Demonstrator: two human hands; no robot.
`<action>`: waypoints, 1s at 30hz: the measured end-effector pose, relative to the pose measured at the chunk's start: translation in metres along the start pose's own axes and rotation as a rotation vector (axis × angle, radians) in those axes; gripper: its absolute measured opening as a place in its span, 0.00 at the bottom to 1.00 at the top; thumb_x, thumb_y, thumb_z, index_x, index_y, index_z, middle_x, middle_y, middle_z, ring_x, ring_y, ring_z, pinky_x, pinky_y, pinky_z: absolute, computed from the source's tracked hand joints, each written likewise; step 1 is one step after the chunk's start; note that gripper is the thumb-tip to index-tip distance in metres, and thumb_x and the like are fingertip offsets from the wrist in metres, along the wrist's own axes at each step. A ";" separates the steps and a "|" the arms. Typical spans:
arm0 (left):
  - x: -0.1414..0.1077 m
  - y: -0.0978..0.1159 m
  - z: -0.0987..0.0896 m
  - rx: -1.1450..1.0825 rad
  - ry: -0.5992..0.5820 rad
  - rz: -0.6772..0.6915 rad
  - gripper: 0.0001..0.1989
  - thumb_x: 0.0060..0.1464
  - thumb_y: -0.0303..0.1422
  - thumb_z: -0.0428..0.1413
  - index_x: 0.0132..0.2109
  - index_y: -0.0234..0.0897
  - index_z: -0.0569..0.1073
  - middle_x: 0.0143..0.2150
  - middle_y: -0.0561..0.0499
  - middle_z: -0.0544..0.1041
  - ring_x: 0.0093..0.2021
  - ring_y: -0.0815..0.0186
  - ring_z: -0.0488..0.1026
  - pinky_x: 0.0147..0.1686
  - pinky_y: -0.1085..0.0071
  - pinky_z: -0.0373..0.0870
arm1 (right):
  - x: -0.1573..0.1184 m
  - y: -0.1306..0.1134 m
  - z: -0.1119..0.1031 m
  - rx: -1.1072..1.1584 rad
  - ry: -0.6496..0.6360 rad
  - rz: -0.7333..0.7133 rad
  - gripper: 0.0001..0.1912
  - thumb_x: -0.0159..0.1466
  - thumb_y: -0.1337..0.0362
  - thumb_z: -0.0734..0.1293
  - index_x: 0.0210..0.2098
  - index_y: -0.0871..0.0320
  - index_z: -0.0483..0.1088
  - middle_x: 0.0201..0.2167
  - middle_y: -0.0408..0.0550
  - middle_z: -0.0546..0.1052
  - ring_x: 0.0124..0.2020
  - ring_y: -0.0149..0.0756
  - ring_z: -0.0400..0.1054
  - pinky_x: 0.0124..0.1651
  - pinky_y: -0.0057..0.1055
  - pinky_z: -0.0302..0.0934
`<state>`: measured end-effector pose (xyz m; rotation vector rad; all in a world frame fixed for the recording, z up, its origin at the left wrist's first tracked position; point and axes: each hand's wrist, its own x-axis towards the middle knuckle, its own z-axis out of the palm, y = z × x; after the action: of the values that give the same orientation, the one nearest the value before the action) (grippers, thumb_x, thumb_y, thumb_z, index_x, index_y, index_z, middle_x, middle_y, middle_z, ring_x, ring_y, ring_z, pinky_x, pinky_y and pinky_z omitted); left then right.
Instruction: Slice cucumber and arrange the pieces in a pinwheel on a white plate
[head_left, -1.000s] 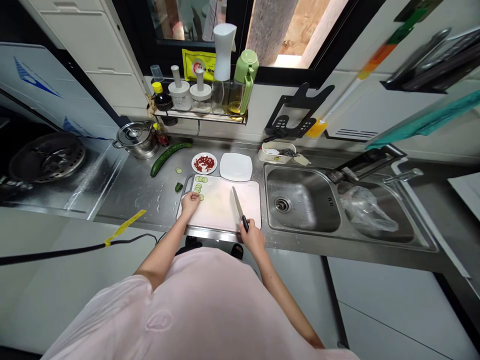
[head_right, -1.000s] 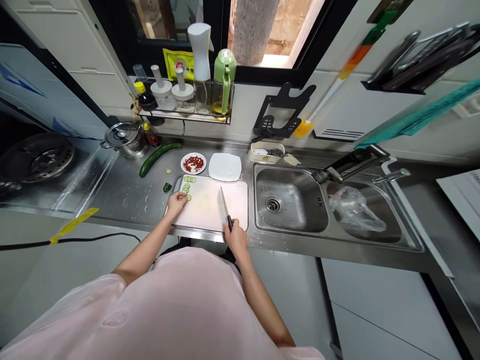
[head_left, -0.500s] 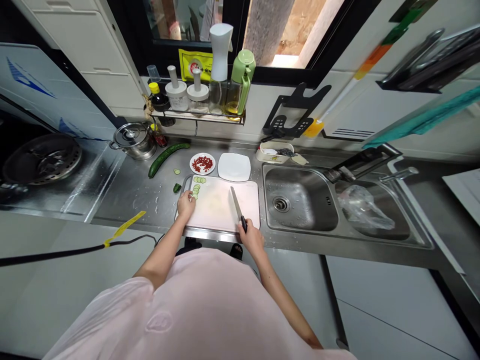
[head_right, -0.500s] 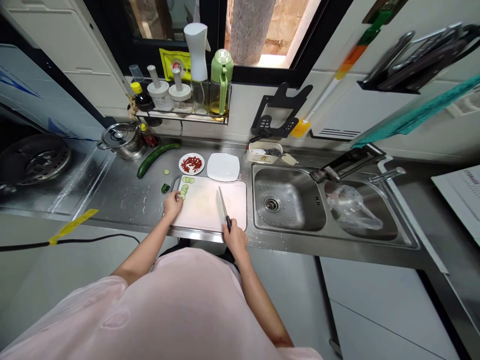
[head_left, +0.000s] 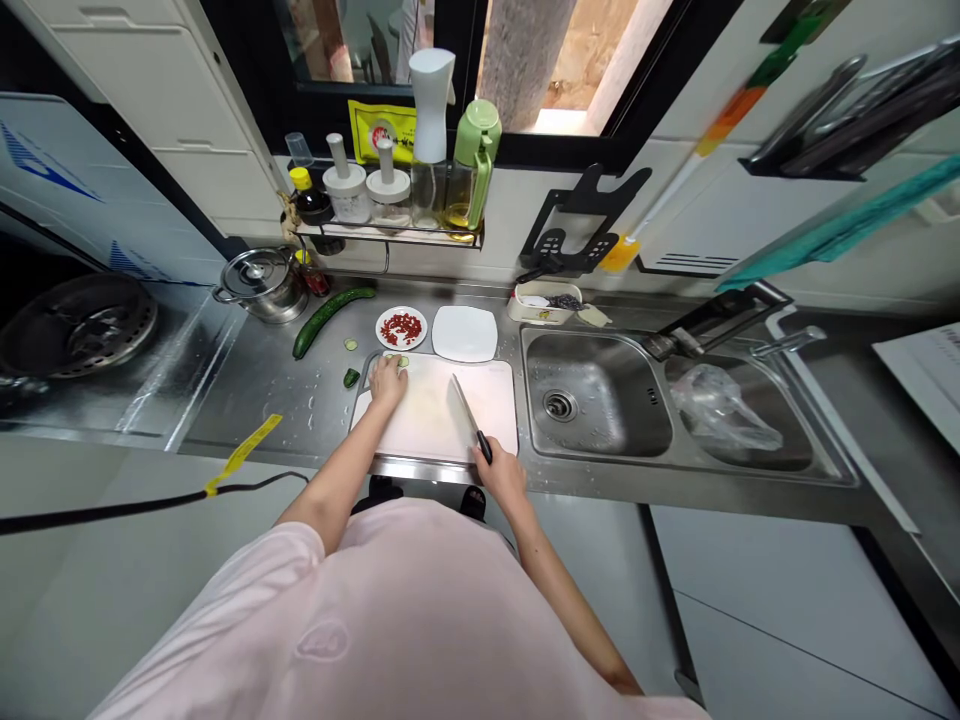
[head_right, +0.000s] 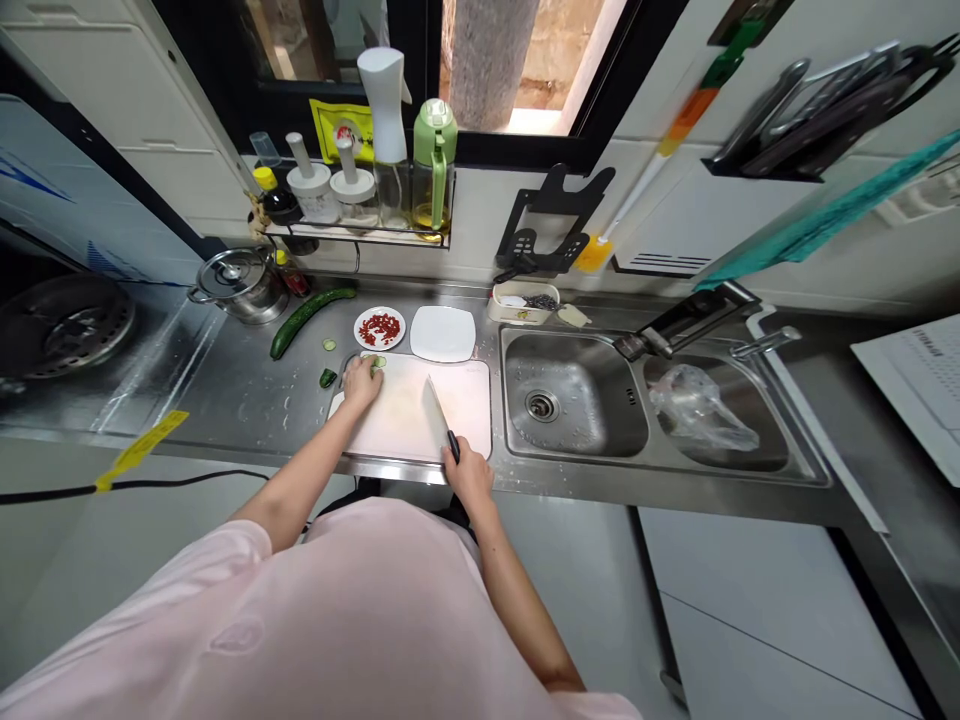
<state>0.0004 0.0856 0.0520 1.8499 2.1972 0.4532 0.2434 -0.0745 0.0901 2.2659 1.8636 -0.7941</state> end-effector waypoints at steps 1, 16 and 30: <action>0.004 0.002 0.001 0.023 -0.016 0.005 0.20 0.55 0.34 0.50 0.55 0.41 0.67 0.50 0.40 0.67 0.51 0.52 0.63 0.49 0.59 0.58 | 0.000 0.000 -0.001 0.001 -0.005 0.003 0.25 0.67 0.47 0.50 0.56 0.50 0.60 0.39 0.51 0.75 0.41 0.40 0.69 0.40 0.30 0.56; 0.021 0.008 0.001 0.117 -0.025 -0.009 0.11 0.54 0.30 0.49 0.45 0.39 0.71 0.47 0.39 0.70 0.51 0.53 0.63 0.48 0.58 0.56 | -0.002 0.001 -0.003 0.017 -0.020 0.013 0.25 0.67 0.47 0.50 0.56 0.49 0.61 0.41 0.51 0.75 0.42 0.40 0.69 0.41 0.30 0.56; 0.002 0.028 0.025 -0.391 -0.146 -0.071 0.11 0.48 0.29 0.53 0.40 0.40 0.73 0.30 0.53 0.75 0.32 0.67 0.71 0.33 0.73 0.62 | 0.001 0.000 -0.002 0.019 -0.019 0.026 0.25 0.67 0.47 0.50 0.56 0.50 0.61 0.40 0.51 0.75 0.42 0.40 0.69 0.42 0.30 0.55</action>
<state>0.0348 0.0938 0.0400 1.5422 1.9078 0.6569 0.2442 -0.0731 0.0913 2.2800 1.8224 -0.8301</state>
